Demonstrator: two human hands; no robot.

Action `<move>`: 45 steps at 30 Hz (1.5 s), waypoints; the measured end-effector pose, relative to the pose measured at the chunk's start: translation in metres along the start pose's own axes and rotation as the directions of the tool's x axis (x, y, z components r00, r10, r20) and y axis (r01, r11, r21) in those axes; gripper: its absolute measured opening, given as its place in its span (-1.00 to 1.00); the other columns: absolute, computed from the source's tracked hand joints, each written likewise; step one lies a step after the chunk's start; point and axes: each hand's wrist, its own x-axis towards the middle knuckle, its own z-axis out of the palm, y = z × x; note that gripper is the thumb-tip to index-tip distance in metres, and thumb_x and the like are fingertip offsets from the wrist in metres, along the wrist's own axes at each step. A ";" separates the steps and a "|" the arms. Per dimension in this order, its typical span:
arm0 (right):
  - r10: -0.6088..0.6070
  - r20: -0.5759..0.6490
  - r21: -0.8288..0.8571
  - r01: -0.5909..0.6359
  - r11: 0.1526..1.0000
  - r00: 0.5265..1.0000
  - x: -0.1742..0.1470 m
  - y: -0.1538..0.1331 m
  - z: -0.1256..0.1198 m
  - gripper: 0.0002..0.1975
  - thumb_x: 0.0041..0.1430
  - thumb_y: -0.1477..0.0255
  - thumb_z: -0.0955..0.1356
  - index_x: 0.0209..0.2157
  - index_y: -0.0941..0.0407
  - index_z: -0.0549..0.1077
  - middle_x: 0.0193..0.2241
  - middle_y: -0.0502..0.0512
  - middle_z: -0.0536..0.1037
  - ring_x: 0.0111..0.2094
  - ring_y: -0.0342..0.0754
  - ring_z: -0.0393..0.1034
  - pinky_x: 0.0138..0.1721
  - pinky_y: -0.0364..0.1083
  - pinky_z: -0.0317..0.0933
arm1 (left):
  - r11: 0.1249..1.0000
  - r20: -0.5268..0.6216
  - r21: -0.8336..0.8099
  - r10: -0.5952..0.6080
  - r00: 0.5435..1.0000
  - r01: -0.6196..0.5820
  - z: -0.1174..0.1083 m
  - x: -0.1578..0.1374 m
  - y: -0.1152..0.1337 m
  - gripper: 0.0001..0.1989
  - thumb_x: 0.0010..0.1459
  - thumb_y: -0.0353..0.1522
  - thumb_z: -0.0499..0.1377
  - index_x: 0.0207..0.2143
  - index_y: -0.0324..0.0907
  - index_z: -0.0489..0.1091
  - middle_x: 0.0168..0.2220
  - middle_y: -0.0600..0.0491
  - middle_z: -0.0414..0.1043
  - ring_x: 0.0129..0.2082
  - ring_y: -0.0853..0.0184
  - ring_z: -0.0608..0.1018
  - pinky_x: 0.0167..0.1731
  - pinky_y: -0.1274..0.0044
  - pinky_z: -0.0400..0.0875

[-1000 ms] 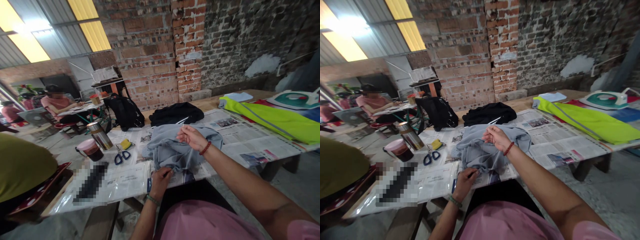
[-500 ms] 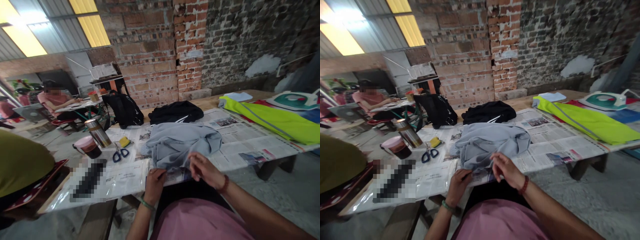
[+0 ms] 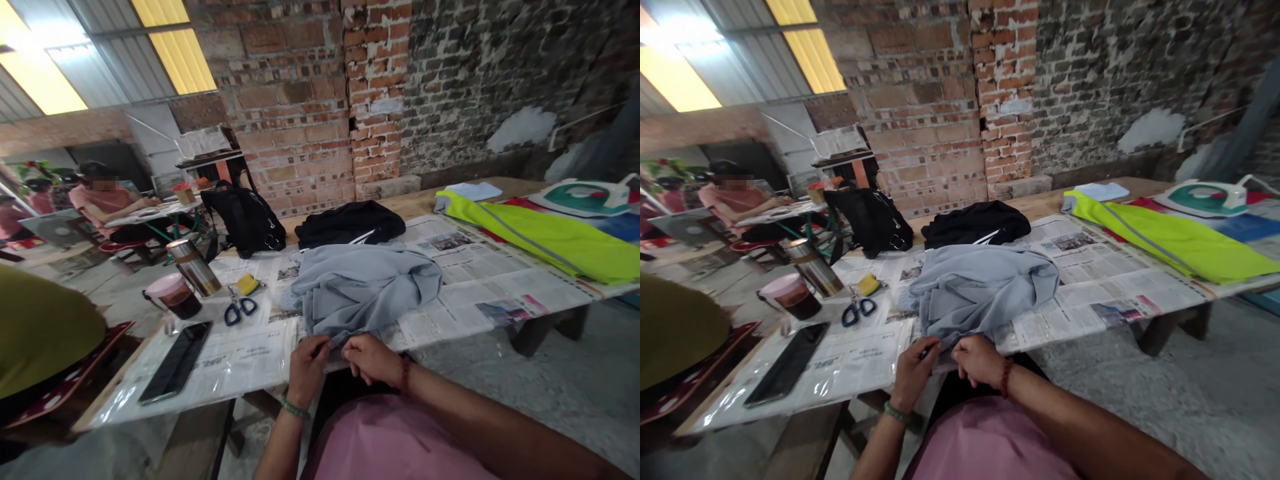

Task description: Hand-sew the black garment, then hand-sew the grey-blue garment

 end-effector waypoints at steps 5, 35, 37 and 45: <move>-0.007 0.006 0.007 0.007 1.000 1.000 0.000 0.002 0.003 -0.84 0.10 0.46 0.16 -0.46 0.16 0.31 -0.75 -0.17 0.32 -0.87 -0.33 0.06 -0.83 -0.29 -0.20 | 1.000 -0.001 -0.002 0.013 1.000 -0.013 -0.001 -0.001 0.001 -0.85 0.00 -0.33 0.12 -0.42 -0.13 0.48 -0.41 0.07 0.53 -0.36 0.30 0.52 -0.31 0.49 0.41; 0.050 -0.079 0.110 -0.041 0.993 0.996 0.016 0.003 0.017 -0.86 0.09 0.55 0.14 -0.50 0.13 0.23 -0.77 -0.19 0.29 -0.84 -0.32 0.07 -0.79 -0.29 -0.18 | 0.958 0.074 0.120 0.251 0.965 -0.259 0.000 -0.003 0.000 -0.87 0.06 -0.36 0.11 -0.45 -0.11 0.46 -0.48 0.09 0.50 -0.40 0.33 0.50 -0.29 0.46 0.34; 0.025 -0.083 0.123 -0.014 0.992 0.996 0.015 0.004 0.018 -0.87 0.10 0.56 0.13 -0.45 0.13 0.24 -0.80 -0.20 0.26 -0.84 -0.31 0.08 -0.78 -0.30 -0.17 | 0.955 0.041 0.152 0.250 0.967 -0.254 0.002 -0.004 0.000 -0.89 0.03 -0.37 0.12 -0.41 -0.11 0.45 -0.45 0.08 0.50 -0.38 0.32 0.50 -0.29 0.46 0.36; 0.008 -0.015 0.089 -0.007 0.996 1.000 0.006 0.004 0.013 -0.74 0.12 0.52 0.08 -0.23 0.15 0.30 -0.81 -0.17 0.31 -0.86 -0.26 0.05 -0.79 -0.28 -0.13 | 0.907 -0.009 0.230 0.364 0.931 -0.352 0.007 -0.002 -0.007 -0.84 0.07 -0.40 0.08 -0.37 -0.14 0.47 -0.43 0.04 0.50 -0.38 0.31 0.50 -0.31 0.44 0.38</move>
